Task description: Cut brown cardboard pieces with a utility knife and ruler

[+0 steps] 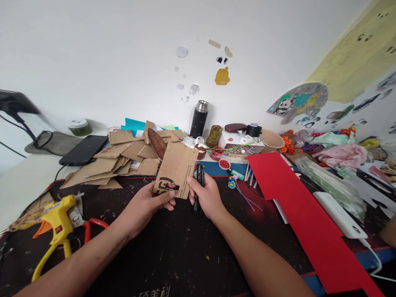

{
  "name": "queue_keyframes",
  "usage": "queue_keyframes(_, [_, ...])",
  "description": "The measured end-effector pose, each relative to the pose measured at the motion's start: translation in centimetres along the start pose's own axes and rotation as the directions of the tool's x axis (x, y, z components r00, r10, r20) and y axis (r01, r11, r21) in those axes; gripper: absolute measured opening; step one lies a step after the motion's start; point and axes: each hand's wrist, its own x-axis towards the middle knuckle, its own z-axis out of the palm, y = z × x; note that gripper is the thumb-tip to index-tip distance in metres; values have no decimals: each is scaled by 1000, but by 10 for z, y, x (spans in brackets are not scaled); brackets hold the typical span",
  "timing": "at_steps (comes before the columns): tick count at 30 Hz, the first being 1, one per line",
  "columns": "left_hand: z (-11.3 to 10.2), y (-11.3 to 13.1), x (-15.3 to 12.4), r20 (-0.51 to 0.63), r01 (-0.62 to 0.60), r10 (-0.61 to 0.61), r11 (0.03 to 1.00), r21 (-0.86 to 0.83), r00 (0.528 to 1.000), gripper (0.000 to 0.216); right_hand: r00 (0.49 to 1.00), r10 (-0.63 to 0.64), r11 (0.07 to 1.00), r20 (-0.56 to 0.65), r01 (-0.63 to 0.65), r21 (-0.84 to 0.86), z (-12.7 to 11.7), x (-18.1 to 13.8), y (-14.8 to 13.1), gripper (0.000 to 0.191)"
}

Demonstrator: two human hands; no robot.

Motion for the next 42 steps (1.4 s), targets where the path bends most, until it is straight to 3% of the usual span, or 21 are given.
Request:
queue_keyframes(14, [-1,-3,1,-28,28,-27,999,38,999,44,999,15,998,33,-13,-64,2,-3,-6,35])
queue_keyframes(28, [-3,8,1,-53,98,-102,992,-75,993,49,1000,19,1000,22,-19,-10,3,-3,-7,38])
queue_keyframes(42, [-3,4,1,-61,119,-130,981,-155,990,38,998,16,1000,61,-14,-28,6,-6,-5,39])
